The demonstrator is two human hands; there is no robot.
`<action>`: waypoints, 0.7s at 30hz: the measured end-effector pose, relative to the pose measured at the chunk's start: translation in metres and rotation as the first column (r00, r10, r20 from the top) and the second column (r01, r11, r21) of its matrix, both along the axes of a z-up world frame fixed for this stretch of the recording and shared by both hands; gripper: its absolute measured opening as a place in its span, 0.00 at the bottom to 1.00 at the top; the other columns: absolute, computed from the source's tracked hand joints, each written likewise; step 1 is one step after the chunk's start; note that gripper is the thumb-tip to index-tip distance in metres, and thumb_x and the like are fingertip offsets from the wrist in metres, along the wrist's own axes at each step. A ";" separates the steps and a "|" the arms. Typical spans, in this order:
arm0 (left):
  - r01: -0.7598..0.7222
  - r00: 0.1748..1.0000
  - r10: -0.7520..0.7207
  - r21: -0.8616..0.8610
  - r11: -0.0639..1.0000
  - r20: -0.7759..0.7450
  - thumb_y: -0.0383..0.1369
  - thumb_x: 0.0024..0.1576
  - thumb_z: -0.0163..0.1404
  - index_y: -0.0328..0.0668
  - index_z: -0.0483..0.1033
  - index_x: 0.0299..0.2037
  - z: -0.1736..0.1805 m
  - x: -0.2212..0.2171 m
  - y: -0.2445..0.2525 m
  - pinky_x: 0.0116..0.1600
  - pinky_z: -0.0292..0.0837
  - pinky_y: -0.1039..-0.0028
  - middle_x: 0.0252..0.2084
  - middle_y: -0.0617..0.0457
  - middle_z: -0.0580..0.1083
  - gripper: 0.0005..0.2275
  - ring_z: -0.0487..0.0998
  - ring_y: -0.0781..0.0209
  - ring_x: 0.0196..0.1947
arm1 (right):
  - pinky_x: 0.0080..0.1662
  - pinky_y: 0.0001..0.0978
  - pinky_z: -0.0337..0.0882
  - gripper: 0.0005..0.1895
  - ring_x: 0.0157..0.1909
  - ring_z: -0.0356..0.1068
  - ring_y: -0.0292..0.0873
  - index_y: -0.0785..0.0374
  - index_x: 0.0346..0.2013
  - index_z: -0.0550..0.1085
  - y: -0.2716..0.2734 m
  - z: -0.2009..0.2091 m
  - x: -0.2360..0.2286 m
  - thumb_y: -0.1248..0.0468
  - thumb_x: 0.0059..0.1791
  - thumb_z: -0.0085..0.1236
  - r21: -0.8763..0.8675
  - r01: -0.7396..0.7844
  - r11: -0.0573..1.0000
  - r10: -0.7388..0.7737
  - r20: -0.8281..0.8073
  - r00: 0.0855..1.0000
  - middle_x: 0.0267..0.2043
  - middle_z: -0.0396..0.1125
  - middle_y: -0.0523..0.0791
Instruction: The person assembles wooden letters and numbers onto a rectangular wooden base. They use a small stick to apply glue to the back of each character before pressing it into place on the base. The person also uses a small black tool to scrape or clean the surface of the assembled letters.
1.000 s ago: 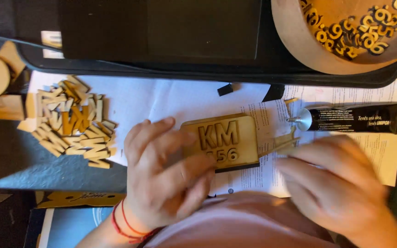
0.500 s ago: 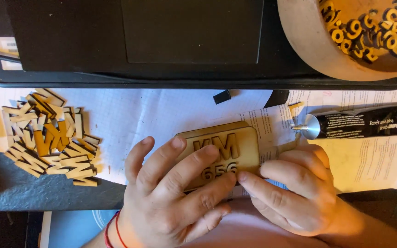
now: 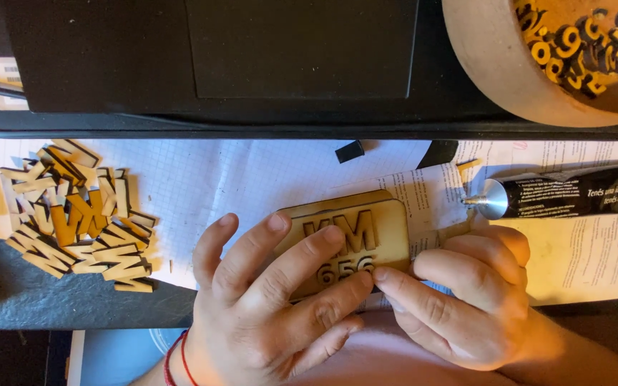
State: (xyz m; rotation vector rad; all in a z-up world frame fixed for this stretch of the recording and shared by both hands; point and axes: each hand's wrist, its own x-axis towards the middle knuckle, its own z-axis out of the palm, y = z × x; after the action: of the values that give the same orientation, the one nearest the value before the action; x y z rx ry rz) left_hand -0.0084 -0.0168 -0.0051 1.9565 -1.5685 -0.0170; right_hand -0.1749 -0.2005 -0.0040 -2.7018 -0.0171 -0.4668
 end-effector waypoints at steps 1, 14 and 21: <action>-0.001 1.000 0.001 0.001 1.000 -0.001 0.49 0.67 0.34 0.74 0.82 0.49 0.000 0.000 0.000 0.67 0.48 0.57 0.58 0.60 0.69 0.18 0.61 0.55 0.61 | 0.44 0.40 0.61 0.11 0.34 0.61 0.43 0.52 0.42 0.79 0.000 0.000 0.000 0.56 0.50 0.52 0.001 -0.001 1.000 0.001 -0.001 1.000 0.38 0.65 0.37; -0.071 0.985 0.087 0.109 0.992 -0.151 0.55 0.59 0.48 0.54 0.66 0.60 -0.002 0.003 0.003 0.69 0.57 0.49 0.60 0.47 0.71 0.24 0.72 0.44 0.63 | 0.49 0.47 0.67 0.20 0.44 0.66 0.51 0.58 0.47 0.70 -0.005 -0.006 -0.009 0.52 0.45 0.59 0.159 0.034 0.987 -0.027 -0.045 0.999 0.46 0.64 0.52; -0.080 0.965 0.075 -0.011 0.997 -0.250 0.51 0.59 0.56 0.41 0.51 0.68 -0.011 -0.001 0.017 0.74 0.58 0.46 0.60 0.43 0.71 0.36 0.75 0.46 0.59 | 0.68 0.52 0.68 0.42 0.67 0.65 0.62 0.65 0.71 0.48 0.001 -0.023 -0.015 0.61 0.48 0.57 0.235 0.062 0.970 -0.077 0.053 0.996 0.66 0.57 0.65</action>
State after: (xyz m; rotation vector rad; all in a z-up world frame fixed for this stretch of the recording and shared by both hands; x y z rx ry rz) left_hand -0.0092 0.0005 -0.0162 1.9149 -1.3227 -0.2064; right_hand -0.1901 -0.1995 -0.0273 -2.4627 0.1095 -0.5383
